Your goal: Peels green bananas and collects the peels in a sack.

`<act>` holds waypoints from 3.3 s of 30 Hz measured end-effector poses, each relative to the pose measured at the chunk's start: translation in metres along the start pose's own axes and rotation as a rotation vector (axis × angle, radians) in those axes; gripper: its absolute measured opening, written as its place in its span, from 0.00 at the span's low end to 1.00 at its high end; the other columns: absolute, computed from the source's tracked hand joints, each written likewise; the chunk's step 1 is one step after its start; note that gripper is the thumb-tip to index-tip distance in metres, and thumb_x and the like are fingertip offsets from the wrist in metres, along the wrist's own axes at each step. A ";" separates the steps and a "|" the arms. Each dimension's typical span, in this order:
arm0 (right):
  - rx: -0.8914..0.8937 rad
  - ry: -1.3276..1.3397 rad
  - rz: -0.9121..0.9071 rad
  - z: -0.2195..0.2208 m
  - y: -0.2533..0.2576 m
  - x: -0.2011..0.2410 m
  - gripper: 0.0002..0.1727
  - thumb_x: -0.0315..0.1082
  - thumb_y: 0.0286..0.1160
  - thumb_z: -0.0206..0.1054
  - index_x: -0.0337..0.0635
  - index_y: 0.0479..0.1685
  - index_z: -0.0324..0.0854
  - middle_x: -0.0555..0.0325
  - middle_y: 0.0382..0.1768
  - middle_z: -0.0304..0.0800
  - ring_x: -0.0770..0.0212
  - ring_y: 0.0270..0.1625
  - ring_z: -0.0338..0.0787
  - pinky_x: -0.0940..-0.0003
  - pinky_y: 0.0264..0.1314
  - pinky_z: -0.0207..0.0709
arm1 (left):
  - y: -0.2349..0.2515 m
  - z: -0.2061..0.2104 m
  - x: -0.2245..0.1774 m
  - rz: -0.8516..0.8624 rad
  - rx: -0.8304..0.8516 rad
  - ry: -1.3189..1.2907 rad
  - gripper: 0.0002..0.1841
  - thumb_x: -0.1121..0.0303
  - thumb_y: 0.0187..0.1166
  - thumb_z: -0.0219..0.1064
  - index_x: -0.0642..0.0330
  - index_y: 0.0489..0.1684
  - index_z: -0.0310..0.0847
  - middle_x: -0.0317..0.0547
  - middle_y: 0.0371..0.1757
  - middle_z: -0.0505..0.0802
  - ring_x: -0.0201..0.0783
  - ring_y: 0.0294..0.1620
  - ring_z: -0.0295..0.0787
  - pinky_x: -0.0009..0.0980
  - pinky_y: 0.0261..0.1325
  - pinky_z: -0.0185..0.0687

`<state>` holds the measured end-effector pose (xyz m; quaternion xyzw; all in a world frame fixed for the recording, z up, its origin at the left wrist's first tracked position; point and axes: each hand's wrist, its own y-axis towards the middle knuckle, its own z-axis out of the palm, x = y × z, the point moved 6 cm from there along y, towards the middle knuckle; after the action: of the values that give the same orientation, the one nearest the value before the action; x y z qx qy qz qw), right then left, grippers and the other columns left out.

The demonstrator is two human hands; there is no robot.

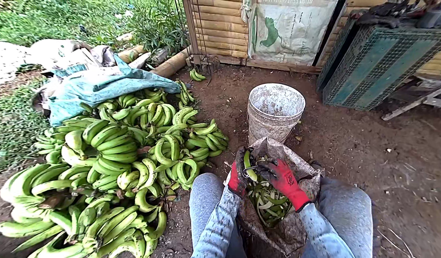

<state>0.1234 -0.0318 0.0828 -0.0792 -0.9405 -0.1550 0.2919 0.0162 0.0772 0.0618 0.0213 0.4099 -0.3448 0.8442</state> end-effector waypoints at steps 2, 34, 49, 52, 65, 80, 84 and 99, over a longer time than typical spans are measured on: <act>-0.020 -0.003 0.076 0.004 0.002 0.000 0.20 0.37 0.79 0.65 0.52 0.69 0.89 0.38 0.65 0.88 0.35 0.70 0.84 0.40 0.77 0.72 | -0.003 0.001 0.002 0.087 0.054 0.086 0.23 0.56 0.96 0.37 0.59 0.52 0.77 0.39 0.26 0.85 0.31 0.23 0.83 0.26 0.28 0.85; -0.257 0.162 0.411 -0.018 -0.006 -0.044 0.20 0.42 0.85 0.63 0.42 0.68 0.86 0.40 0.58 0.92 0.46 0.63 0.90 0.45 0.72 0.77 | -0.048 0.076 -0.236 1.268 -0.089 1.163 0.24 0.67 0.90 0.52 0.69 0.81 0.70 0.58 0.78 0.81 0.42 0.80 0.76 0.40 0.85 0.69; 0.045 0.101 0.393 0.010 -0.014 -0.031 0.21 0.46 0.87 0.62 0.45 0.70 0.85 0.45 0.59 0.92 0.50 0.62 0.91 0.47 0.71 0.79 | -0.186 -0.298 0.092 -0.633 -0.514 1.468 0.27 0.56 0.85 0.64 0.68 0.75 0.76 0.69 0.73 0.83 0.63 0.78 0.78 0.61 0.78 0.69; 0.010 0.102 0.453 -0.004 -0.013 -0.037 0.23 0.49 0.87 0.61 0.49 0.74 0.83 0.44 0.61 0.90 0.47 0.64 0.89 0.47 0.71 0.78 | -0.167 -0.316 0.046 -0.454 -0.746 1.325 0.32 0.45 0.76 0.72 0.64 0.68 0.83 0.67 0.65 0.88 0.64 0.72 0.82 0.65 0.74 0.72; -0.065 0.252 0.210 -0.021 -0.011 0.005 0.26 0.44 0.83 0.63 0.38 0.74 0.79 0.43 0.62 0.89 0.50 0.65 0.89 0.51 0.74 0.78 | -0.071 0.015 -0.195 0.681 0.007 -0.148 0.29 0.36 0.89 0.33 0.44 0.56 0.75 0.39 0.49 0.90 0.39 0.49 0.91 0.41 0.48 0.90; 0.048 0.804 0.222 -0.001 -0.021 0.014 0.26 0.38 0.87 0.59 0.33 0.79 0.72 0.61 0.35 0.89 0.72 0.29 0.85 0.75 0.34 0.82 | 0.021 0.042 -0.028 0.166 0.017 0.320 0.21 0.65 0.82 0.67 0.69 0.66 0.74 0.49 0.35 0.89 0.38 0.29 0.88 0.33 0.35 0.89; 0.039 1.041 0.335 0.003 -0.030 0.016 0.23 0.40 0.88 0.58 0.37 0.75 0.73 0.67 0.27 0.85 0.76 0.21 0.78 0.81 0.21 0.71 | 0.016 0.033 -0.015 0.215 -0.047 0.230 0.22 0.67 0.82 0.65 0.70 0.70 0.69 0.49 0.32 0.88 0.38 0.27 0.88 0.34 0.34 0.90; 0.832 0.393 0.549 0.092 -0.077 -0.001 0.28 0.50 0.94 0.50 0.35 0.73 0.75 0.35 0.56 0.87 0.42 0.56 0.89 0.40 0.64 0.79 | 0.017 0.008 -0.011 0.175 -0.049 0.369 0.24 0.52 0.95 0.45 0.64 0.51 0.79 0.44 0.25 0.83 0.38 0.21 0.81 0.36 0.27 0.84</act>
<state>0.0575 -0.0730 -0.0081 -0.1694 -0.7947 0.3009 0.4992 0.0274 0.0943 0.0708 0.0989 0.5626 -0.2503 0.7817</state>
